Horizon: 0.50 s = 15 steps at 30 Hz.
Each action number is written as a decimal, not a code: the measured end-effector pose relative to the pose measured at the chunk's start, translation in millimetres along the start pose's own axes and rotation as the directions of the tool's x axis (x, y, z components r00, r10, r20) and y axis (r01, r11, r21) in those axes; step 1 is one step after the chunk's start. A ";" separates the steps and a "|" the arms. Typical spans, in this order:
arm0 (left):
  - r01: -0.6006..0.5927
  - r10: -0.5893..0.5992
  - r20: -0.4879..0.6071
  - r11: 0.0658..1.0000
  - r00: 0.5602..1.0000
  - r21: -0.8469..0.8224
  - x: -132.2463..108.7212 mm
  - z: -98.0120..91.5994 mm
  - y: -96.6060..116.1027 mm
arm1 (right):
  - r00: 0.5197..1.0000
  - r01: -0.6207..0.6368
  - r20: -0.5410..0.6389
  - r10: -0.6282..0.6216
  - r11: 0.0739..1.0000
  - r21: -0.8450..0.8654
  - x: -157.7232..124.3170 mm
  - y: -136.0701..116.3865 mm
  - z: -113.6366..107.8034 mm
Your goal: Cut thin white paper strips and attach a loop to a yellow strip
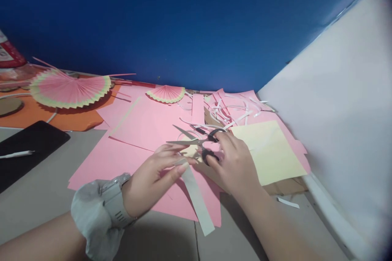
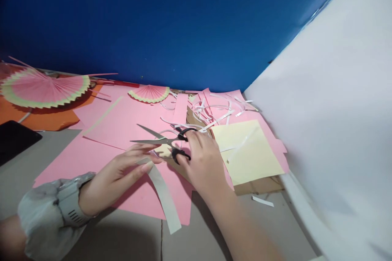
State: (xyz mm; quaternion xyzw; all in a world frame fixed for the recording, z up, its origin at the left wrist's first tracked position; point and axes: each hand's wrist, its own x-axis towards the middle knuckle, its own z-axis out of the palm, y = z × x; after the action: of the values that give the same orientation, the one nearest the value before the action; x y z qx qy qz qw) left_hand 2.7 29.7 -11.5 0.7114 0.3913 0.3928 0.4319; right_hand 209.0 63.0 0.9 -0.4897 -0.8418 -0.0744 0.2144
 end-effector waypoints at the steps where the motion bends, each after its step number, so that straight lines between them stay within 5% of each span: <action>1: 0.002 -0.002 0.020 1.000 1.000 0.002 -0.2 0.5 0.2 | 1.000 0.017 0.021 -0.018 1.000 0.017 -0.5 -3.2 0.8; 8: 0.184 -0.186 -0.004 0.976 0.983 -0.115 0.1 1.4 -0.2 | 0.978 0.202 0.018 -0.209 0.961 0.186 -2.0 -18.3 2.3; 15: 0.196 -0.204 -0.056 0.972 0.977 -0.132 -0.8 0.7 -0.8 | 0.964 0.201 0.115 -0.241 0.938 0.283 -2.0 -11.7 -4.8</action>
State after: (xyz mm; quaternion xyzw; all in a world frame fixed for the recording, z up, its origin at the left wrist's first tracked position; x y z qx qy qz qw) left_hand 2.9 28.9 -12.7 0.6257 0.4501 0.3953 0.4996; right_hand 201.2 53.8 5.3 -0.3623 -0.9073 0.0533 0.2064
